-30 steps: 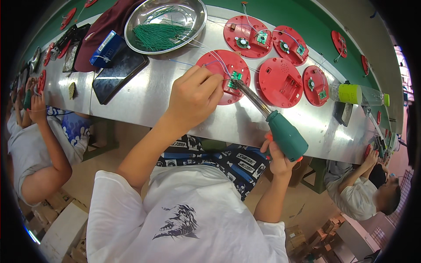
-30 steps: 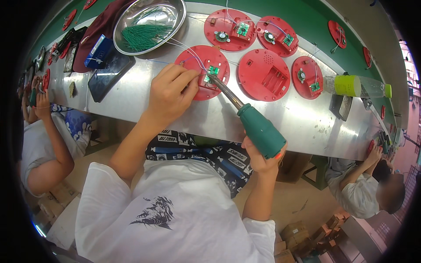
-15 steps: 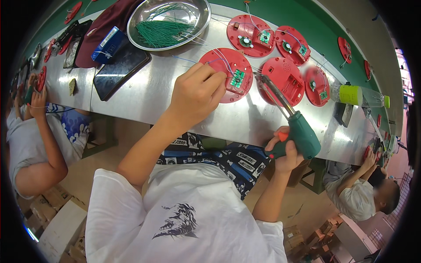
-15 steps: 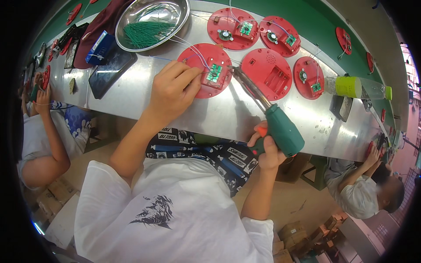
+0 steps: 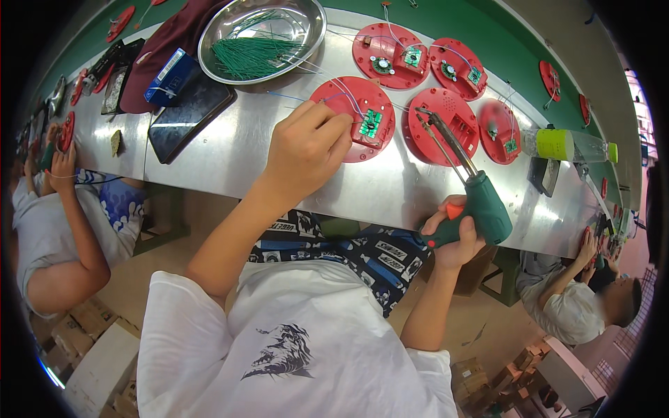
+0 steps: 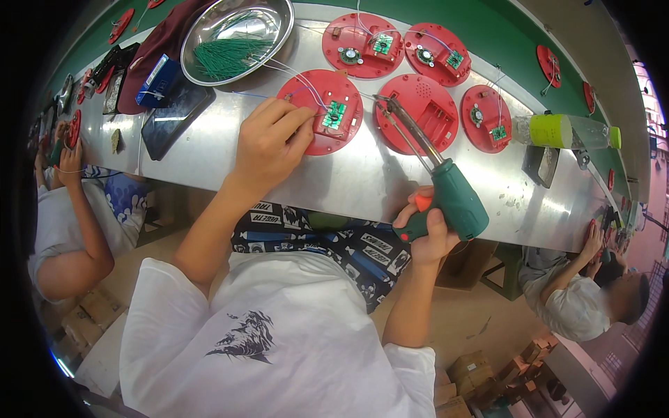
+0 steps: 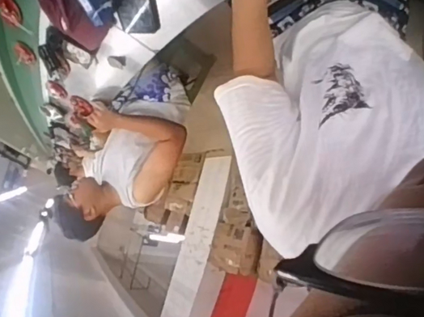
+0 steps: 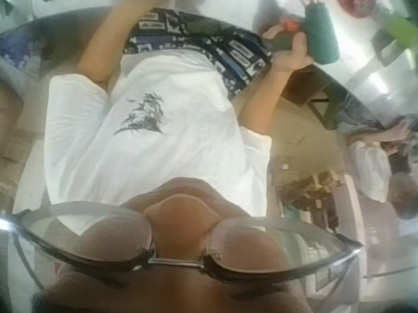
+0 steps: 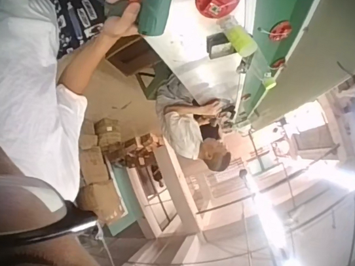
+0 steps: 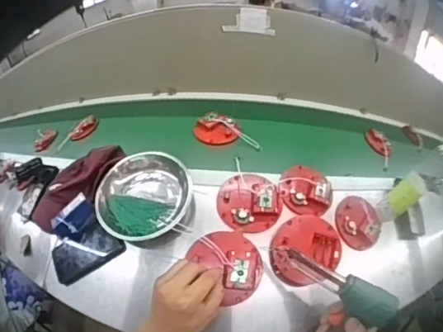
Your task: Soldering electronic components onto small PCBs housed in red plastic casings on an assembly line.
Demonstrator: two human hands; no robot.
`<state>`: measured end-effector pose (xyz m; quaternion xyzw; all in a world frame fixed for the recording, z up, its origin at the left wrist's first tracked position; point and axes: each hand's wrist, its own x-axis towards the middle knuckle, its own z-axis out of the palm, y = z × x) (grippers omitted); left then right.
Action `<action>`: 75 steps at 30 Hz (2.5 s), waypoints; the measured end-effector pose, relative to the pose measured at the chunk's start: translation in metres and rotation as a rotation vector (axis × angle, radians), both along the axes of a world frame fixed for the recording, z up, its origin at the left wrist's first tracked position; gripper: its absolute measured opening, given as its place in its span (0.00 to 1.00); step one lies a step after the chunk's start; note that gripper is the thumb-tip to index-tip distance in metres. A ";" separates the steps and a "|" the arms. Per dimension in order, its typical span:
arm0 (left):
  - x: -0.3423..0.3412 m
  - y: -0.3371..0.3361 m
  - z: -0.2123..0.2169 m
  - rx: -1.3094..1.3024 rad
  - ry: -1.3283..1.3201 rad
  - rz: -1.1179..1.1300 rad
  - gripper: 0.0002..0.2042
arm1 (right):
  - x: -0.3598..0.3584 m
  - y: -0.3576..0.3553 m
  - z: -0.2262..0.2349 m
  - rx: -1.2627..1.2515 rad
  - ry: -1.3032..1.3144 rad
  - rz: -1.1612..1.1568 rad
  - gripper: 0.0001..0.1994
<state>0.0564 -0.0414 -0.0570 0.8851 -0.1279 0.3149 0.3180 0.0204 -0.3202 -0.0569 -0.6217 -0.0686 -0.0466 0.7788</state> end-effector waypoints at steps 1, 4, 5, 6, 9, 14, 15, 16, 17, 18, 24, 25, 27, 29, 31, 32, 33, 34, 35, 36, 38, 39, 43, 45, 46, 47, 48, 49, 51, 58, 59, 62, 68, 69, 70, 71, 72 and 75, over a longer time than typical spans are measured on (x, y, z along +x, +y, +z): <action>0.000 0.000 0.000 0.003 -0.003 -0.002 0.04 | 0.000 0.001 0.000 0.014 0.010 -0.024 0.19; 0.001 0.000 0.000 -0.006 -0.012 -0.001 0.05 | 0.001 0.003 0.001 0.035 0.032 -0.039 0.20; 0.000 0.000 0.000 -0.015 -0.001 0.005 0.05 | 0.001 0.003 0.001 0.040 0.027 -0.043 0.20; 0.000 -0.001 0.000 -0.023 0.010 0.011 0.05 | 0.002 0.003 0.001 0.052 0.037 -0.035 0.20; 0.000 -0.002 0.002 -0.067 0.037 0.004 0.05 | 0.001 0.000 0.000 0.066 0.044 -0.023 0.21; -0.006 -0.004 0.005 -0.098 0.067 0.010 0.04 | -0.002 -0.002 -0.002 0.058 0.047 -0.030 0.21; -0.008 -0.004 0.005 -0.106 0.085 0.017 0.03 | -0.001 -0.001 -0.003 0.055 0.048 -0.019 0.21; -0.012 -0.006 0.008 -0.104 0.081 0.013 0.03 | -0.002 -0.002 -0.003 0.053 0.046 -0.009 0.21; -0.017 -0.008 0.012 -0.157 0.167 0.039 0.04 | -0.002 -0.003 -0.002 0.054 0.043 -0.013 0.21; -0.022 -0.009 0.016 -0.211 0.255 0.065 0.05 | -0.002 -0.004 -0.001 0.051 0.047 -0.016 0.20; -0.031 0.002 0.024 -0.158 -0.049 0.130 0.13 | -0.018 -0.004 -0.001 -0.079 0.006 -0.002 0.25; -0.033 0.003 0.029 -0.137 -0.091 0.124 0.13 | -0.026 -0.003 0.004 -0.003 0.011 0.040 0.23; -0.033 0.003 0.033 -0.122 -0.067 0.074 0.13 | -0.037 -0.003 0.008 -0.159 0.016 0.099 0.21; -0.031 -0.002 0.030 -0.085 -0.070 0.005 0.11 | -0.040 0.006 0.011 -0.200 0.028 0.060 0.16; -0.027 -0.008 0.022 -0.071 -0.027 0.005 0.09 | -0.041 0.007 0.004 -0.419 -0.052 0.029 0.11; -0.024 -0.010 0.017 -0.054 0.011 0.002 0.08 | -0.041 0.009 0.004 -0.421 -0.049 0.032 0.11; -0.021 -0.010 0.012 -0.019 0.004 -0.001 0.07 | -0.041 0.011 0.007 -0.411 0.002 0.031 0.11; -0.019 -0.011 0.008 -0.021 0.007 0.001 0.07 | -0.041 0.012 0.009 -0.401 0.053 0.029 0.11; -0.018 -0.012 0.005 -0.005 0.017 0.002 0.07 | -0.040 0.012 0.010 -0.403 0.056 0.031 0.11; -0.018 -0.012 0.003 0.012 0.027 0.003 0.07 | -0.039 0.012 0.011 -0.441 0.042 0.036 0.11; -0.017 -0.011 0.002 0.019 0.031 0.001 0.07 | -0.039 0.011 0.011 -0.480 0.033 0.040 0.12; -0.017 -0.011 0.002 0.027 0.030 -0.003 0.07 | -0.039 0.011 0.010 -0.488 0.014 0.047 0.12; -0.015 -0.011 -0.001 0.003 0.035 -0.017 0.08 | -0.038 0.016 0.012 -0.461 0.041 0.039 0.12; -0.015 -0.010 0.000 0.019 0.034 -0.032 0.08 | -0.038 0.014 0.010 -0.472 0.039 0.050 0.12; -0.014 -0.010 0.000 0.018 0.037 -0.032 0.08 | -0.038 0.014 0.010 -0.483 0.034 0.060 0.12; -0.014 -0.011 0.000 0.021 0.032 -0.027 0.08 | -0.038 0.014 0.010 -0.485 0.037 0.061 0.12; -0.014 -0.011 0.000 0.023 0.026 -0.023 0.09 | -0.039 0.014 0.011 -0.473 0.053 0.057 0.12; -0.015 -0.011 0.002 0.021 0.028 -0.022 0.09 | -0.038 0.014 0.013 -0.461 0.069 0.054 0.12; -0.016 -0.012 0.005 0.004 0.079 -0.026 0.07 | -0.038 0.013 0.017 -0.454 0.098 0.053 0.11; -0.016 -0.011 0.004 0.006 0.075 -0.037 0.07 | -0.033 0.008 0.018 -0.329 0.068 0.210 0.18; -0.017 -0.010 0.004 0.005 0.076 -0.033 0.07 | -0.033 0.012 0.023 -0.329 0.068 0.210 0.18; -0.017 -0.011 0.003 0.003 0.079 -0.037 0.07 | -0.035 0.017 0.028 -0.189 0.168 0.100 0.15; -0.018 -0.011 0.003 -0.005 0.064 -0.038 0.06 | -0.030 0.004 0.021 -0.089 -0.004 0.012 0.23; -0.018 -0.011 0.002 -0.006 0.067 -0.035 0.06 | -0.027 0.003 0.021 -0.088 -0.006 0.011 0.23; -0.017 -0.010 0.001 -0.006 0.063 -0.037 0.06 | -0.023 0.001 0.022 -0.099 -0.019 -0.009 0.23; -0.016 -0.009 0.000 0.019 0.038 -0.031 0.08 | -0.019 0.000 0.022 -0.110 -0.033 -0.028 0.24; -0.015 -0.008 -0.001 0.044 0.013 -0.025 0.09 | -0.015 -0.001 0.021 -0.097 -0.029 -0.038 0.23; -0.013 -0.010 0.001 0.032 0.026 -0.022 0.07 | 0.003 -0.005 0.009 -0.018 0.013 -0.155 0.21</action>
